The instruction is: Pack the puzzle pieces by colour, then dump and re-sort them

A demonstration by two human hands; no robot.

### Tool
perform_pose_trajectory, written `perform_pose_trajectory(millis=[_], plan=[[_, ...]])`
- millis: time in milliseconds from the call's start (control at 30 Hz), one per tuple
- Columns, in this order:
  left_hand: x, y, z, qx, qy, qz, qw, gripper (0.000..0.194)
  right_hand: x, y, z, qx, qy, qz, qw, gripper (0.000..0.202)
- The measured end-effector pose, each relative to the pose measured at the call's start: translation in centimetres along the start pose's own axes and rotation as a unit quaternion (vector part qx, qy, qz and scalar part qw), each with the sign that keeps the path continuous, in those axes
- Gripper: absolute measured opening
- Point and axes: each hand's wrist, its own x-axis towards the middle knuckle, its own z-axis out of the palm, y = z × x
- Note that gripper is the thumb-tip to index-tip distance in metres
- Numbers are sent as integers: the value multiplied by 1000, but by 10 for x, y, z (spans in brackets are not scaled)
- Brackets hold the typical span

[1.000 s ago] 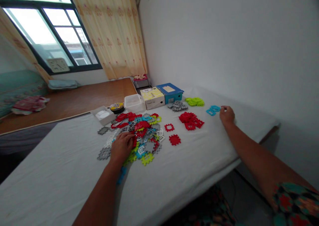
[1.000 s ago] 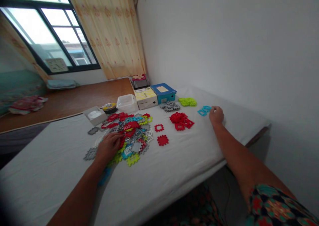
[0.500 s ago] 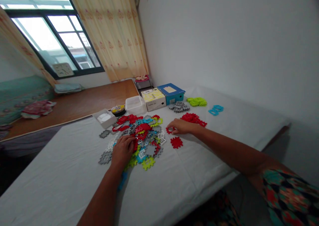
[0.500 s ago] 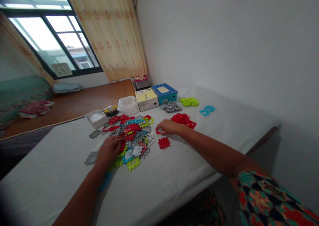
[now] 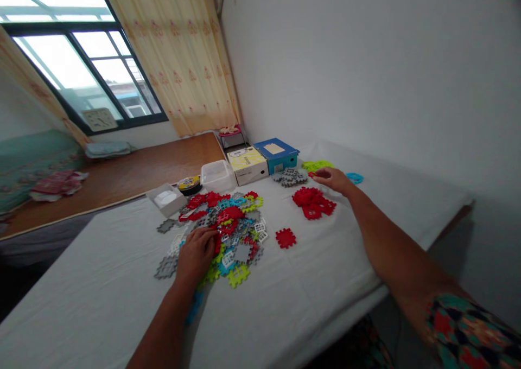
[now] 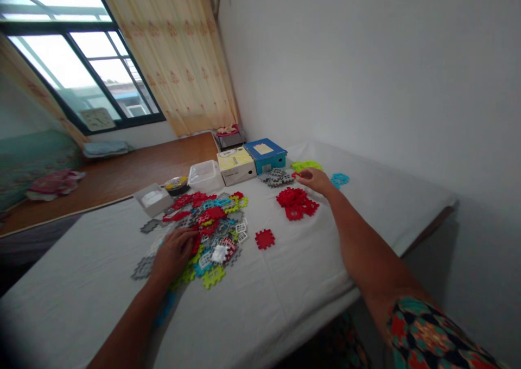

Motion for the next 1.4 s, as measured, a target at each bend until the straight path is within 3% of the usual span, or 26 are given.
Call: perform_pose_trajectory(millis=[200,433,533,600,633,700,767,833,900,967,1033,1100,1200,1267,1400], plan=[[0,-1,0,4,-2,3,1000,34,-14,34,-6,4,-96,46,994,46],[0,-2,1,6,-6,3,1000,34,-9,40,-14,-65,-188,79,977,50],[0,-1,1,9,-8,1,1000,34,-10,27,-9,-110,-110,55,986,41],[0,0,1,10,-9,-1,1000,34,-13,8,2,-105,-37,5,994,40],[-1,1,0,10,-8,-3,1000,33,-17,-4,10,-80,-34,-32,996,41],[-1,2,-1,9,-8,-3,1000,33,-29,-30,30,-6,-126,-124,984,43],[-1,4,-2,9,-8,0,1000,33,-44,-55,53,40,-263,-217,939,45],[-1,5,-2,8,-7,4,1000,32,-58,-73,74,39,-361,-296,884,48],[-1,5,-2,7,-4,3,1000,32,-68,-81,88,26,-405,-350,844,51],[-1,5,-2,4,0,1,1000,31,-73,-83,95,22,-426,-370,826,50],[-2,5,-2,0,-2,4,1000,29,-72,-79,94,19,-418,-372,829,47],[-3,4,-4,0,-2,2,1000,29,-66,-72,87,8,-366,-367,855,44],[-4,2,-8,11,34,-40,999,31,-51,-54,69,-34,-215,-337,916,43],[-4,1,-11,3,75,-72,995,31,-38,-38,55,-74,-131,-308,940,43],[1,11,-13,-40,113,-55,991,28,-22,-9,42,-152,-99,-271,945,44]])
